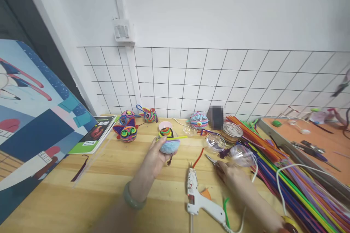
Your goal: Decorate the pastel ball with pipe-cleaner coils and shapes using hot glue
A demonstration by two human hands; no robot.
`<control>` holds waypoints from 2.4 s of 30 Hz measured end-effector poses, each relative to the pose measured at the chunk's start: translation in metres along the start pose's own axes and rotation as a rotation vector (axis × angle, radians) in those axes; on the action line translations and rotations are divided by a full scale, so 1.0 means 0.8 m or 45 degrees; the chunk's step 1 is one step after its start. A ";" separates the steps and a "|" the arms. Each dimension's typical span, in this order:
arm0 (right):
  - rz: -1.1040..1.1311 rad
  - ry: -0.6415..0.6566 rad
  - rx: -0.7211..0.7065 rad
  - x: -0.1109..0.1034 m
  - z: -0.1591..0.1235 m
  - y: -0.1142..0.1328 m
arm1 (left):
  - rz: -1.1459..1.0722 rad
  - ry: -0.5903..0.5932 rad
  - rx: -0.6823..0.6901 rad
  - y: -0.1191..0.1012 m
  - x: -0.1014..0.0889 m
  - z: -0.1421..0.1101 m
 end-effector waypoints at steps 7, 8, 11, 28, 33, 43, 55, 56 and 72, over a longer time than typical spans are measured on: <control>0.368 0.407 0.044 0.007 -0.023 0.037 | -0.186 0.017 -0.234 0.012 0.011 -0.009; 0.483 0.479 0.030 0.009 -0.028 0.054 | -0.223 0.037 -0.266 0.013 0.015 -0.011; 0.604 0.493 -0.015 -0.001 -0.034 0.098 | -0.325 0.093 -0.340 0.016 0.025 -0.015; -0.052 0.152 -0.684 -0.032 -0.006 0.226 | -0.060 0.054 0.008 0.007 0.030 -0.026; -0.079 -0.003 -0.836 -0.041 -0.021 0.239 | -0.035 0.069 0.089 0.004 0.036 -0.034; -0.134 -0.114 -1.015 -0.059 -0.051 0.261 | -0.027 0.092 0.327 -0.021 0.048 -0.052; -0.169 -0.255 -1.058 -0.074 -0.063 0.267 | 0.039 0.154 0.347 -0.014 0.053 -0.060; -0.164 -0.247 -1.041 -0.073 -0.061 0.267 | 0.032 0.145 0.324 -0.011 0.055 -0.061; -0.154 -0.268 -0.910 -0.052 -0.049 0.269 | 0.000 -0.097 0.215 0.009 0.056 -0.072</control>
Point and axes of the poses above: each hand's wrist, its own z-axis towards the middle knuckle, its own x-axis out of the palm, y = z × x, the point moved 9 cm from there along z, towards the middle knuckle, and after that the axes turned 7 degrees about z, right-handed, at the moved point
